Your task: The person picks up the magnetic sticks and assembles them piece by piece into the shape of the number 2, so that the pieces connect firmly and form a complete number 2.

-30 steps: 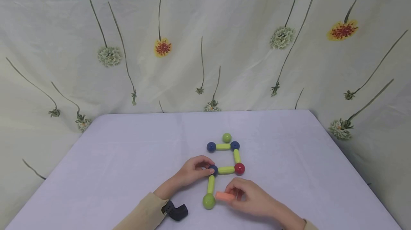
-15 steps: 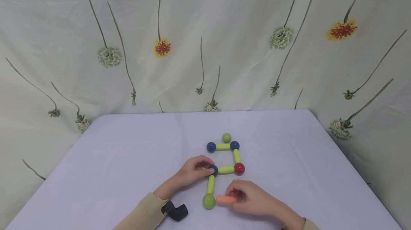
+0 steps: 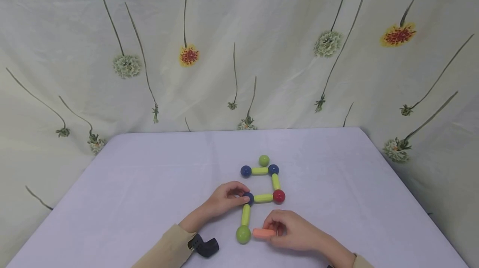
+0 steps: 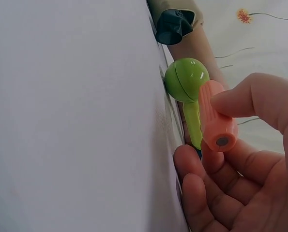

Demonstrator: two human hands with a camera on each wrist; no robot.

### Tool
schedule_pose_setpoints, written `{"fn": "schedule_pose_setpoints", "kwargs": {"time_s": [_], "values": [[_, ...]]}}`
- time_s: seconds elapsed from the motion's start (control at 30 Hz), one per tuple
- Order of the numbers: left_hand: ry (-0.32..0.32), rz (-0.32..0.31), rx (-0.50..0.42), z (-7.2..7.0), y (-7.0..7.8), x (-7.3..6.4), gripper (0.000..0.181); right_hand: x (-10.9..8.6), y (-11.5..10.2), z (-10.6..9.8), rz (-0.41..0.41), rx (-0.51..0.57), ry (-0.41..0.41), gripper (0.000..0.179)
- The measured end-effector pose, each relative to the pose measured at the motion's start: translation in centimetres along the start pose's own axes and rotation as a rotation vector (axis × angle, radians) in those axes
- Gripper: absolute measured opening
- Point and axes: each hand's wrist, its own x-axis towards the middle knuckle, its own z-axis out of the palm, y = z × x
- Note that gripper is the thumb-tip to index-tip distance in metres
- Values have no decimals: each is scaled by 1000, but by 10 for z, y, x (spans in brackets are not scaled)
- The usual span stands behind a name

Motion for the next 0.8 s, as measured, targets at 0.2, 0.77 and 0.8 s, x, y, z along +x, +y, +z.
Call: {"fn": "schedule_pose_setpoints", "kwargs": {"time_s": [0.2, 0.77, 0.8], "values": [[-3, -12, -4, 3, -19, 6, 21, 0, -1, 0, -13, -18, 4, 19], [-15, -2, 1, 1, -18, 7, 22, 1, -1, 0, 15, -24, 9, 17], [-16, 1, 1, 1, -18, 7, 22, 1, -1, 0, 18, -26, 9, 17]]}}
